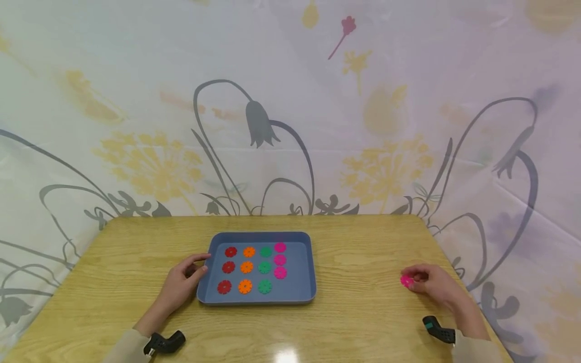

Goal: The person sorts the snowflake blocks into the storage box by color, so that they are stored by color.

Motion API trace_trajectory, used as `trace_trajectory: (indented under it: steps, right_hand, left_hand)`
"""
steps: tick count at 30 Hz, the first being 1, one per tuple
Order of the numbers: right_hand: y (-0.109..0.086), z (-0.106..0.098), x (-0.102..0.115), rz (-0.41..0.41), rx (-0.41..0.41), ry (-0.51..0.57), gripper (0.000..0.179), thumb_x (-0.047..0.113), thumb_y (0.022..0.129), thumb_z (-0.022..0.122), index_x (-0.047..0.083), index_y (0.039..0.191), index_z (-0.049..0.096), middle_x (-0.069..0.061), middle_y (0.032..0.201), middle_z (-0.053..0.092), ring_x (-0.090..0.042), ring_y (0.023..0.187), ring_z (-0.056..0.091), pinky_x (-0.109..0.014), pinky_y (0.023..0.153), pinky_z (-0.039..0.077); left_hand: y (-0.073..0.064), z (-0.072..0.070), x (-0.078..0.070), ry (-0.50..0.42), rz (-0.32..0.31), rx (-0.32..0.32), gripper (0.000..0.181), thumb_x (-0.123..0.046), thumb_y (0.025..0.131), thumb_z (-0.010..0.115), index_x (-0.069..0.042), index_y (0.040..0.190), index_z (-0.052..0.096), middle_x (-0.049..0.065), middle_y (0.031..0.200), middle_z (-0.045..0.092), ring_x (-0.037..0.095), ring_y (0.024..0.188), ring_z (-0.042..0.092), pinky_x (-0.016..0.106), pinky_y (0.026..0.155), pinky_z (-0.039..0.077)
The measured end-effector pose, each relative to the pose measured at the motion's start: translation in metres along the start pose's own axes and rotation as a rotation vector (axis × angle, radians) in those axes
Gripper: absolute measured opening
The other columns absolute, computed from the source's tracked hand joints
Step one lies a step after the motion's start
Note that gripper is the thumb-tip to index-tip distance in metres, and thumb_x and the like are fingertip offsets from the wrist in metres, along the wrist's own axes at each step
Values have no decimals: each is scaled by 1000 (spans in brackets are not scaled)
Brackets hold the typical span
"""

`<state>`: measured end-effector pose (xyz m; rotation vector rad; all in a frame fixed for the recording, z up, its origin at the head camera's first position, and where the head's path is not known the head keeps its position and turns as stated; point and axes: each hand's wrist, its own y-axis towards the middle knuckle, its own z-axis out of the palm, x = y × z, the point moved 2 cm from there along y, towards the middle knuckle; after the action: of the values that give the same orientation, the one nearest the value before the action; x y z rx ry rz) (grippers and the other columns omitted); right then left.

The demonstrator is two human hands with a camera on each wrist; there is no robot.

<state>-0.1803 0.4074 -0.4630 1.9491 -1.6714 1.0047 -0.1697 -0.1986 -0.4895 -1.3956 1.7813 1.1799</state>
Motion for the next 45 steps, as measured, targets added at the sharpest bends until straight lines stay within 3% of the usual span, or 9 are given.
trace_trajectory:
  steps: [6,18,22,24,29,34,36,43,45]
  right_hand:
    - [4,1,7,28,-27,-80,33,4,81,69,-8,112,61,-9,93,59,-18,78,49,-26,65,43]
    - [7,7,7,-18,-72,-80,28,-1,78,69,-6,104,59,-7,87,55,-14,72,46,-25,63,41]
    - [7,9,7,-20,-98,-100,28,3,80,71,-4,104,58,-8,88,54,-15,73,46,-25,63,41]
    - [7,10,8,-28,-115,-111,27,2,80,70,-3,104,58,-8,89,55,-15,74,47,-25,64,41]
    - [7,8,9,-35,-182,-164,21,1,84,66,-1,104,60,-12,94,60,-17,77,52,-27,65,43]
    - [7,5,11,-9,-241,-215,18,2,86,62,1,104,64,-13,97,63,-17,78,55,-31,66,43]
    - [7,5,14,-14,-257,-222,19,2,87,61,0,105,65,-13,96,64,-17,78,56,-32,67,43]
    - [13,12,27,-51,-323,-249,20,6,86,64,3,106,66,-10,93,66,-20,77,60,-31,65,45]
    - [15,15,32,-55,-331,-253,20,7,86,65,3,105,67,-9,91,66,-19,76,60,-30,62,45]
  left_hand:
    - [-1,0,-1,-3,-9,-3,29,-23,91,61,-15,120,63,-1,82,61,13,66,54,27,59,44]
    - [0,-1,-4,2,-5,-13,28,-21,91,62,-13,118,64,1,81,61,13,65,54,26,58,43]
    - [-2,-4,-25,4,-6,-12,28,-12,91,61,-6,118,63,9,83,63,18,66,54,26,59,43]
    - [-2,-4,-26,1,-13,-8,28,-13,91,61,-7,118,63,9,83,63,18,67,55,26,59,43]
    - [1,-1,-4,-5,-13,-5,28,-21,91,63,-14,118,64,1,81,62,14,66,55,26,59,44]
    - [1,0,-2,4,-19,-6,28,-19,90,63,-13,118,64,0,81,62,13,66,55,25,59,44]
    - [0,0,-6,13,-19,-8,28,-16,90,63,-11,118,64,3,81,63,14,65,54,26,58,43]
    - [-4,-5,-39,11,-9,5,28,-8,90,60,-2,118,62,9,84,62,17,67,54,25,60,43]
    - [-4,-5,-42,15,-16,8,28,-7,90,61,-2,118,62,10,84,62,17,68,55,26,60,44]
